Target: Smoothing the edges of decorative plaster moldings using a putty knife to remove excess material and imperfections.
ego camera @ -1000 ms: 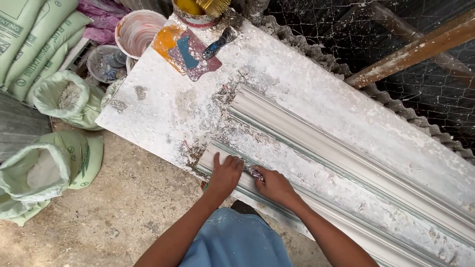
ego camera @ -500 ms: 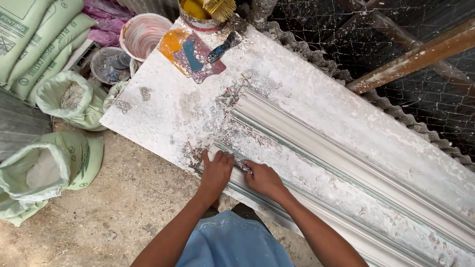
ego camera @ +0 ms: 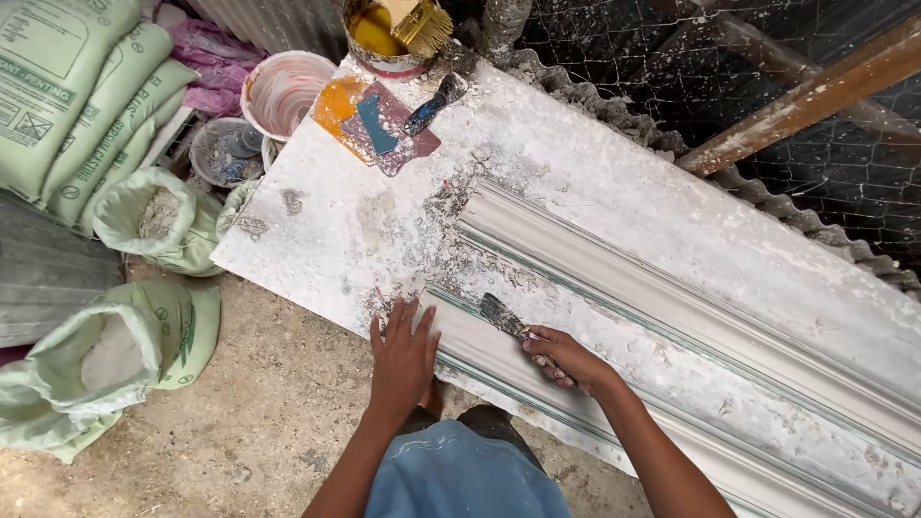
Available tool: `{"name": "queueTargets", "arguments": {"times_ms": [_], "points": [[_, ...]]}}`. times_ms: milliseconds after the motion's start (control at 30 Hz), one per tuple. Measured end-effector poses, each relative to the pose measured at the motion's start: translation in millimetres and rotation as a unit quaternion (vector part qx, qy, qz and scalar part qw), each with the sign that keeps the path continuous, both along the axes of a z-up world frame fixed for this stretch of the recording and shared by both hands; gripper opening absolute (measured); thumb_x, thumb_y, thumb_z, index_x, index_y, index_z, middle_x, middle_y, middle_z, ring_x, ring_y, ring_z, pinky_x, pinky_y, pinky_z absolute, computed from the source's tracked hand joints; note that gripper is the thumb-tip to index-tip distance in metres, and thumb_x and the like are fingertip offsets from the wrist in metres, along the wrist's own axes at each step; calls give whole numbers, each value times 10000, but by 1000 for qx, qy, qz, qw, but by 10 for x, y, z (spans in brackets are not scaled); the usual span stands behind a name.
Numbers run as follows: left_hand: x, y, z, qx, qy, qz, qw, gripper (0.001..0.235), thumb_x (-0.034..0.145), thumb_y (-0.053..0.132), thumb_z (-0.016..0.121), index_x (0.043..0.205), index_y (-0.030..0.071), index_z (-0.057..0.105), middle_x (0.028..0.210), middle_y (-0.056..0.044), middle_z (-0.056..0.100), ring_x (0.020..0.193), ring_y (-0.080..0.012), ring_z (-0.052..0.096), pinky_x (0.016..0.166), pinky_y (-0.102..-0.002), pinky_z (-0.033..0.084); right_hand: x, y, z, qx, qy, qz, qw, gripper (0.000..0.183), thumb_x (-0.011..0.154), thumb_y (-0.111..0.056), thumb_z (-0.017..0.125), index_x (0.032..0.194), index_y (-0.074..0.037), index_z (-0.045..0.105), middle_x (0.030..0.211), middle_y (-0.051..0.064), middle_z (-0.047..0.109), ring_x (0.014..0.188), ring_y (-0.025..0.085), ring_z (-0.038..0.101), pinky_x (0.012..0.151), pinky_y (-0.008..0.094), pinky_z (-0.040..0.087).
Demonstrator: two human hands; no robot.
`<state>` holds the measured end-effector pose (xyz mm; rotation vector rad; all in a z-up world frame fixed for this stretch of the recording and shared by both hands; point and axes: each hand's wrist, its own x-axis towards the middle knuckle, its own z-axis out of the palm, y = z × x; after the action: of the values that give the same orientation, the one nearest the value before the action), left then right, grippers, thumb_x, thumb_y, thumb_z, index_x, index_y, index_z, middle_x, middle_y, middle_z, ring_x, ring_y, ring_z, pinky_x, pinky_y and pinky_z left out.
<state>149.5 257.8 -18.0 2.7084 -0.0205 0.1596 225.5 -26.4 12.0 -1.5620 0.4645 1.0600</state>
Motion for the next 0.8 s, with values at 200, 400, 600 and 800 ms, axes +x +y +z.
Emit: {"name": "queueTargets", "arguments": {"times_ms": [200,400,600,800], "points": [[-308,60,-443,-26,-46,-56,997,360,1096,333,467,1374,152,606,1411,-128,568,1433,-347,448,1156,-580,307,128,1143,141,54,-44,-14,997,686,932,-328,689,1506,-34,455,697,-3,459,442,47,361,278,180,280],[-354,241,-322,-55,-73,-42,995,357,1083,350,479,1320,148,654,1333,-100,627,1400,-335,499,1144,-536,357,124,478,278,13,-25,20,999,592,912,-267,672,1434,-16,546,668,1,446,419,30,355,266,164,275],[-553,322,-415,-125,-46,-19,991,363,1070,262,432,1230,34,664,1308,-132,653,1354,-351,503,1107,-513,404,185,290,-239,185,34,11,982,282,1034,-184,600,1265,-27,559,710,-20,522,411,17,351,295,133,276],[-65,-11,348,-472,195,164,844,620,1081,495,338,1468,63,556,1409,-230,612,1374,-384,523,1173,-523,372,-218,1647,-727,106,-137,-12,985,615,1005,-462,654,1432,-77,436,928,153,637,570,156,599,348,246,497]]}}
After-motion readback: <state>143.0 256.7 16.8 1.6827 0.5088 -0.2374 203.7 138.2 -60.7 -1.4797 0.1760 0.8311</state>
